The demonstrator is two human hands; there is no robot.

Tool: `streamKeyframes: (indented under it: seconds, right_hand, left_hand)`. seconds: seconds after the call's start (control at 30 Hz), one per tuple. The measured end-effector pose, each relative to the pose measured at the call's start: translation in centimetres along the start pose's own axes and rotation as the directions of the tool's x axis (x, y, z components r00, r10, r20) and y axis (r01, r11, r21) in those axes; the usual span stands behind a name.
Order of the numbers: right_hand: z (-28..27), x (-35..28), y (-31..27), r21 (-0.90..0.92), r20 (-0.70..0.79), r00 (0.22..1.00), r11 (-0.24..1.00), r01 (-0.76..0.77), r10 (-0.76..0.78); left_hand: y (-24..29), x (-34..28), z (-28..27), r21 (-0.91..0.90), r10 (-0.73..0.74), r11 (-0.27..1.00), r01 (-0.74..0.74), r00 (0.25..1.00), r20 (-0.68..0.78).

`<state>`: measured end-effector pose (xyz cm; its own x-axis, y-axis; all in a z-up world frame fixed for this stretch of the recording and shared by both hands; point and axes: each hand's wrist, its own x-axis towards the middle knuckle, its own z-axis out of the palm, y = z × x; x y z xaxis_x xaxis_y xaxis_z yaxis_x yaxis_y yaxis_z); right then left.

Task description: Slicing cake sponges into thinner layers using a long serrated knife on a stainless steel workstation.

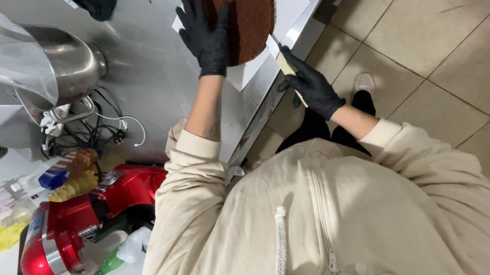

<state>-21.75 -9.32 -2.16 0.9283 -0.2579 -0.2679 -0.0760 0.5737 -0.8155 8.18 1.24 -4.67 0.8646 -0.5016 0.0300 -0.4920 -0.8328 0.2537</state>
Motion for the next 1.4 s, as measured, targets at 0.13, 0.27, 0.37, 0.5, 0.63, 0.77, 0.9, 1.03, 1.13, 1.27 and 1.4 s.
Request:
streamKeyframes:
  seconds: [0.13, 0.27, 0.37, 0.5, 0.63, 0.77, 0.9, 1.03, 1.13, 1.27, 1.4]
  right_hand:
    - [-2.0, -1.1, 0.6, -0.078, 0.004, 1.000, 0.997, 0.007, -0.007]
    - [-3.0, -4.7, 1.3, -0.141, -0.006, 0.999, 0.989, 0.043, -0.044]
    - [-1.9, -6.9, -0.6, -0.417, -0.069, 0.996, 0.905, -0.081, 0.057]
    - [-1.7, -6.1, 5.2, -0.118, 0.010, 0.999, 0.992, -0.047, 0.048]
    - [0.3, -3.2, 4.8, -0.054, 0.001, 0.989, 0.988, 0.147, -0.147]
    - [-0.1, -0.5, 2.7, 0.013, -0.014, 1.000, 1.000, 0.009, -0.008]
    - [-2.5, 1.3, -1.0, -0.046, 0.047, 0.999, 0.999, -0.006, 0.008]
    - [-4.0, 1.7, -1.1, -0.146, 0.075, 0.997, 0.989, -0.004, 0.015]
    - [-4.2, 1.6, -1.6, -0.115, 0.047, 0.995, 0.990, -0.084, 0.090]
    - [-4.5, -0.9, -1.9, -0.109, 0.072, 0.995, 0.992, -0.058, 0.066]
    - [-5.7, -4.5, 0.4, -0.186, 0.001, 0.978, 0.961, -0.204, 0.208]
  left_hand:
    - [-1.4, 0.7, -2.2, -0.179, 0.281, 0.939, -0.294, 0.955, -0.095]
    - [-1.4, 1.3, -1.9, -0.294, 0.444, 0.846, -0.444, 0.893, -0.072]
    - [-2.0, 1.4, -1.2, -0.352, 0.426, 0.834, -0.425, 0.901, -0.078]
    - [-0.5, -0.6, -2.2, -0.328, 0.329, 0.882, -0.338, 0.941, -0.084]
    - [-0.4, -4.3, -0.6, -0.328, 0.095, 0.935, -0.134, 0.987, -0.133]
    - [-0.7, -7.4, -1.1, -0.530, -0.152, 0.844, 0.087, 0.985, -0.079]
    - [-3.2, -9.7, -2.2, -0.826, -0.102, 0.550, 0.127, 0.991, 0.085]
    - [-4.1, -8.8, -3.6, -0.655, -0.079, 0.750, 0.098, 0.995, 0.058]
    - [0.3, -6.8, -6.6, -0.173, 0.165, 0.968, -0.182, 0.980, -0.108]
    - [0.9, -6.5, -5.6, 0.159, 0.351, 0.921, -0.357, 0.934, 0.065]
    - [0.9, -5.8, -4.9, 0.150, 0.295, 0.940, -0.306, 0.951, 0.092]
